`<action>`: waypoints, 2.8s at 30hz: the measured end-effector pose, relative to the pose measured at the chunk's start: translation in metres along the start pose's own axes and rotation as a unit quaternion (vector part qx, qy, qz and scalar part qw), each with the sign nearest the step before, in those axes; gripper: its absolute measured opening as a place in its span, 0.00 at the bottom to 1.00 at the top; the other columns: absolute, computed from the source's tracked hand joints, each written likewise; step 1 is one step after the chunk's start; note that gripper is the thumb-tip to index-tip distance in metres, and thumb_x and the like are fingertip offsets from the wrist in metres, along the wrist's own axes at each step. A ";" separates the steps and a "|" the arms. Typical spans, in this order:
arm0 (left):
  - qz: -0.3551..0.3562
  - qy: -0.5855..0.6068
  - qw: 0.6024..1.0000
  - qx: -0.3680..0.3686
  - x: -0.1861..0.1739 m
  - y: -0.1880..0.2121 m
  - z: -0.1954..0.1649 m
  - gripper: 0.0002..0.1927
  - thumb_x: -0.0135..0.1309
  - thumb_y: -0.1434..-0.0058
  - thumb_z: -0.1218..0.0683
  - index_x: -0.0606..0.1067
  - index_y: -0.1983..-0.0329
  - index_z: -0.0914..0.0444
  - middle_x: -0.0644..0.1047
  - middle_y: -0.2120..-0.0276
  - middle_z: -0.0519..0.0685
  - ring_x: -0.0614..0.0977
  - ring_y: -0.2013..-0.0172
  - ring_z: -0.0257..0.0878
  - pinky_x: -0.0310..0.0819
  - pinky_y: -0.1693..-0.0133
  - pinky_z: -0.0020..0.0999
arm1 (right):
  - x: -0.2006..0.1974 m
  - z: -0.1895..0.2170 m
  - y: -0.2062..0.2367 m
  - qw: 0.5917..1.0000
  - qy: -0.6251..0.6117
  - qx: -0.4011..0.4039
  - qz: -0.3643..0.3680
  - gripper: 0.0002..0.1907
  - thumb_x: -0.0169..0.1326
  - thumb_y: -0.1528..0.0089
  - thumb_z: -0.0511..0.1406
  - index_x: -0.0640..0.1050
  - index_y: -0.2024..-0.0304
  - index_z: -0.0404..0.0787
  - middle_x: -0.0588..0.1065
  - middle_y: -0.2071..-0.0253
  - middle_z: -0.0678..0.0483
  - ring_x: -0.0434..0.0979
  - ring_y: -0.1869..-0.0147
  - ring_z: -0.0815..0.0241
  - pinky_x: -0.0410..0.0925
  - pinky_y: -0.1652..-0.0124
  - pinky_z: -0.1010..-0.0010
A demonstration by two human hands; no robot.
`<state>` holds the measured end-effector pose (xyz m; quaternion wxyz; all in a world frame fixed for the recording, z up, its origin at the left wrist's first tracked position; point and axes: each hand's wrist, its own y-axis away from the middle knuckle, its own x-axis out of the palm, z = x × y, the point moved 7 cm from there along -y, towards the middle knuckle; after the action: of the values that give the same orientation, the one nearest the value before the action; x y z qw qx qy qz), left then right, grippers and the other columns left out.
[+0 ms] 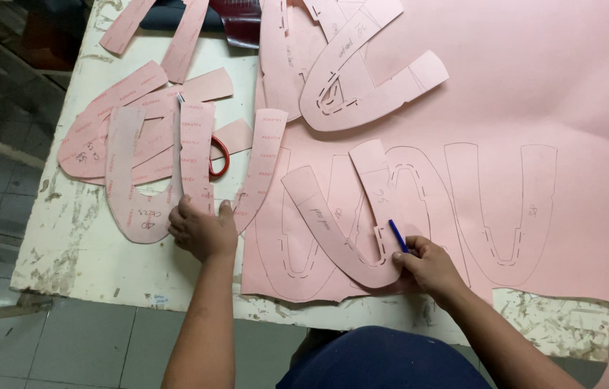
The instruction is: The person traces outlines of shoe pattern templates onto pink paper laid on a workbench using a blue pen, holding each template steady with one hand while drawing around it. They reposition templates across the sheet, move finished pieces aside, and continue tracing additional pattern shapes.
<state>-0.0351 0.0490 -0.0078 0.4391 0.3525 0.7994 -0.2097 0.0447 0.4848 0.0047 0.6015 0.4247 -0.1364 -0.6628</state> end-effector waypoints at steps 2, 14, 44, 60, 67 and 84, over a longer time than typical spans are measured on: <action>0.003 0.020 0.999 -0.027 -0.002 -0.004 -0.003 0.40 0.66 0.46 0.49 0.62 0.35 0.66 0.64 0.39 0.62 0.66 0.38 0.61 0.60 0.39 0.59 | -0.002 0.000 0.002 1.000 0.008 0.006 0.001 0.21 0.56 0.37 0.37 0.75 0.43 0.35 0.80 0.66 0.48 0.80 0.69 0.60 0.75 0.68 0.69; 0.233 0.791 0.554 -0.118 -0.012 0.036 0.007 0.23 0.51 0.23 0.53 0.65 0.34 0.73 0.72 0.51 0.59 0.75 0.62 0.37 0.76 0.66 0.26 | 0.003 -0.009 -0.006 0.997 0.001 -0.035 0.065 0.19 0.52 0.35 0.38 0.79 0.45 0.35 0.82 0.66 0.50 0.81 0.66 0.63 0.75 0.61 0.72; 0.415 0.274 0.771 0.397 0.101 0.414 -0.276 0.21 0.55 0.39 0.50 0.76 0.46 0.67 0.74 0.42 0.60 0.75 0.41 0.53 0.73 0.44 0.44 | -0.340 -0.196 0.006 0.926 -0.320 -0.131 -0.153 0.16 0.55 0.35 0.37 0.74 0.48 0.34 0.71 0.74 0.57 0.64 0.76 0.69 0.60 0.75 0.78; 0.221 -0.019 0.745 0.629 0.165 0.501 -0.301 0.44 0.47 0.41 0.29 0.58 0.27 0.55 0.55 0.27 0.54 0.52 0.27 0.49 0.37 0.31 0.54 | -0.576 -0.460 0.046 0.891 -0.048 0.188 -0.411 0.39 0.64 0.41 0.52 0.74 0.41 0.28 0.74 0.46 0.31 0.77 0.45 0.35 0.72 0.49 0.48; 0.224 -0.062 0.765 0.600 0.175 0.507 -0.306 0.41 0.46 0.42 0.32 0.58 0.27 0.52 0.56 0.28 0.48 0.53 0.28 0.44 0.38 0.30 0.50 | -0.611 -0.487 0.043 0.915 -0.047 0.133 -0.378 0.42 0.74 0.54 0.45 0.75 0.46 0.27 0.78 0.53 0.40 0.80 0.51 0.45 0.73 0.50 0.51; 0.199 -0.174 0.813 0.519 0.193 0.464 -0.329 0.41 0.38 0.40 0.27 0.55 0.25 0.45 0.52 0.25 0.42 0.48 0.26 0.43 0.29 0.29 0.51 | -0.658 -0.450 0.055 0.918 -0.037 0.129 -0.373 0.46 0.72 0.49 0.47 0.69 0.38 0.29 0.76 0.46 0.34 0.79 0.46 0.42 0.72 0.49 0.53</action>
<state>0.0586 0.6425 -0.0105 0.3551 0.6373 0.3943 -0.5589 0.3536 1.2210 0.0339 0.2455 0.4939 -0.0750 -0.8308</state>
